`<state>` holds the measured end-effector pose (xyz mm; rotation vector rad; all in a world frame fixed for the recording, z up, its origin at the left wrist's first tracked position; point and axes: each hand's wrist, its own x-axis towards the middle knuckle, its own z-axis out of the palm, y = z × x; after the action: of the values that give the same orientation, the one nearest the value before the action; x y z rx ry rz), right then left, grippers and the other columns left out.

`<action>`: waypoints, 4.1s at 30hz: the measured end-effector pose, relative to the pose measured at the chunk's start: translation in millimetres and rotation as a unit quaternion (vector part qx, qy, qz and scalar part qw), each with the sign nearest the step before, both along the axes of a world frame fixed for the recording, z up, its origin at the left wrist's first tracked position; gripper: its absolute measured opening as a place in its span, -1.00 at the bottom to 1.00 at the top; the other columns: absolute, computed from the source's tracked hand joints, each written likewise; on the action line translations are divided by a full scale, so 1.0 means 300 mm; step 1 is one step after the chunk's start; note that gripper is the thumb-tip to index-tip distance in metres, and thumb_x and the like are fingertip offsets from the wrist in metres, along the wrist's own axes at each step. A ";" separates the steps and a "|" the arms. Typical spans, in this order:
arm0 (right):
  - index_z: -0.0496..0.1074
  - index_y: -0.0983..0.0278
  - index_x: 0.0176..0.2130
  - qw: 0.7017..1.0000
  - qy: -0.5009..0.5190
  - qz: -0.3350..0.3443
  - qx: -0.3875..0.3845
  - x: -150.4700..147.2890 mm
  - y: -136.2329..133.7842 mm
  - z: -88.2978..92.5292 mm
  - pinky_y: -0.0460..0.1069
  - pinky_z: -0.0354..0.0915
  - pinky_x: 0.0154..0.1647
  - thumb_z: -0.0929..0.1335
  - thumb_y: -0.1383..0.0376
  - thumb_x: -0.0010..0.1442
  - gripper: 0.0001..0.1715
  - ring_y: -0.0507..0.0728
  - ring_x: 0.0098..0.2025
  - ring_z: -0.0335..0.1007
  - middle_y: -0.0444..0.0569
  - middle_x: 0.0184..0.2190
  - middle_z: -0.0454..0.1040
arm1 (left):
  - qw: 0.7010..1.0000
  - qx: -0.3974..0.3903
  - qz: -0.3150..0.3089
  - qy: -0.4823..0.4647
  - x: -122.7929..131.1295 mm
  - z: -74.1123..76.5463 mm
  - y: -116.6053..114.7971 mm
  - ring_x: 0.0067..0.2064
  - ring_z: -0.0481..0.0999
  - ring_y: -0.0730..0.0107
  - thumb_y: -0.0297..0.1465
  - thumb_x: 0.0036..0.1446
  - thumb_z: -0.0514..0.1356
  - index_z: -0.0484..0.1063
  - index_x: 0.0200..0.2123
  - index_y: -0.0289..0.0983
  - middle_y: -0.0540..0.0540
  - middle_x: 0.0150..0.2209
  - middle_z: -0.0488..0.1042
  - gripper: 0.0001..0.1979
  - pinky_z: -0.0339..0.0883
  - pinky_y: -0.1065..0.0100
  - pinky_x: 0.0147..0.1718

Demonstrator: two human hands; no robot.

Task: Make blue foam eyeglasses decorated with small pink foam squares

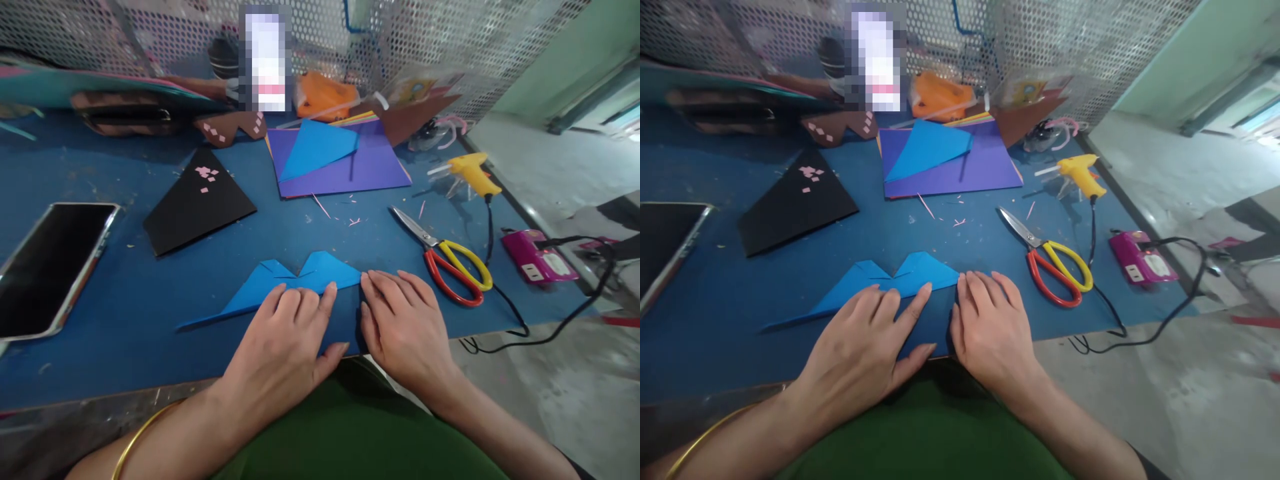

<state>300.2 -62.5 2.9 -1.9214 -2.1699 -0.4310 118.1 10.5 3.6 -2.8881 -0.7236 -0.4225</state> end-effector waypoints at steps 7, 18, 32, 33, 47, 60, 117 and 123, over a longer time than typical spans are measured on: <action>0.37 0.47 0.17 0.989 0.079 0.113 -0.045 -0.079 0.020 -0.015 0.18 0.24 0.20 0.20 0.33 0.33 -0.51 0.26 0.19 0.31 0.16 0.13 0.45 | 0.998 -0.045 0.014 -0.043 -0.053 0.011 -0.005 -0.15 0.43 0.13 -0.31 0.30 0.07 0.20 0.26 -0.51 -0.27 -0.14 0.49 -0.45 0.42 0.15 -0.17; 0.21 0.34 0.31 0.991 0.055 0.091 -0.084 -0.127 0.000 -0.022 0.28 0.07 0.26 0.17 0.18 0.37 -0.40 0.36 0.28 0.20 0.12 0.29 0.28 | 0.996 -0.020 0.049 -0.077 -0.167 -0.007 -0.002 0.06 0.50 0.13 -0.34 0.32 0.11 0.45 0.06 -0.40 -0.15 0.05 0.55 -0.66 0.21 0.03 0.19; 0.35 0.42 0.21 0.989 0.072 0.125 -0.015 -0.144 0.031 -0.038 0.19 0.06 0.30 0.20 0.23 0.35 -0.47 0.26 0.25 0.21 0.13 0.20 0.39 | 0.994 0.037 0.074 -0.074 -0.146 -0.004 -0.010 0.01 0.48 0.19 -0.38 0.36 -0.01 0.52 -0.02 -0.39 -0.16 -0.07 0.59 -0.65 0.24 0.16 0.10; 0.35 0.43 0.20 0.989 0.068 0.133 -0.003 -0.145 0.032 -0.040 0.16 0.05 0.31 0.20 0.24 0.35 -0.47 0.25 0.26 0.19 0.12 0.20 0.38 | 0.994 0.040 0.075 -0.075 -0.144 -0.003 -0.011 -0.02 0.49 0.19 -0.38 0.36 -0.02 0.52 -0.03 -0.39 -0.16 -0.10 0.59 -0.65 0.27 0.17 0.06; 0.27 0.62 0.22 0.984 0.055 0.167 -0.004 -0.220 0.037 -0.059 0.19 0.28 0.10 0.21 0.29 0.33 -0.41 0.34 0.08 0.30 0.31 0.09 0.43 | 0.965 -0.139 0.084 -0.207 -0.196 -0.017 0.030 -0.12 0.51 0.35 -0.52 0.32 0.06 0.40 0.08 -0.30 -0.09 -0.13 0.58 -0.70 0.40 0.31 -0.09; 0.22 0.55 0.28 0.982 0.075 0.172 -0.031 -0.206 0.041 -0.058 0.17 0.17 0.17 0.19 0.26 0.35 -0.38 0.29 0.11 0.27 0.26 0.11 0.42 | 0.929 -0.240 0.193 -0.204 -0.159 0.020 0.058 -0.23 0.39 0.37 -0.39 0.29 0.16 0.41 -0.36 -0.23 0.01 -0.33 0.46 -0.86 0.27 0.27 -0.18; 0.34 0.45 0.21 0.979 0.090 0.183 -0.026 -0.213 0.054 -0.053 0.15 0.21 0.18 0.21 0.30 0.29 -0.45 0.25 0.13 0.26 0.13 0.14 0.43 | 0.991 0.112 0.062 -0.038 -0.168 -0.065 -0.054 -0.01 0.49 0.01 -0.48 0.24 0.00 0.46 0.00 -0.58 -0.35 -0.04 0.56 -0.61 0.27 0.10 0.06; 0.34 0.48 0.21 0.981 0.084 0.175 -0.016 -0.220 0.049 -0.058 0.17 0.27 0.15 0.23 0.31 0.28 -0.43 0.26 0.11 0.26 0.18 0.13 0.42 | 0.985 0.029 0.152 -0.082 -0.211 -0.053 -0.057 0.03 0.47 0.14 -0.35 0.32 -0.02 0.41 0.12 -0.45 -0.21 0.03 0.54 -0.57 0.20 0.09 0.14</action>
<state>234.1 -47.8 -14.3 -1.4827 -2.3442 -0.1636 54.9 -6.6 -12.2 -2.6482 -1.1356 -0.6336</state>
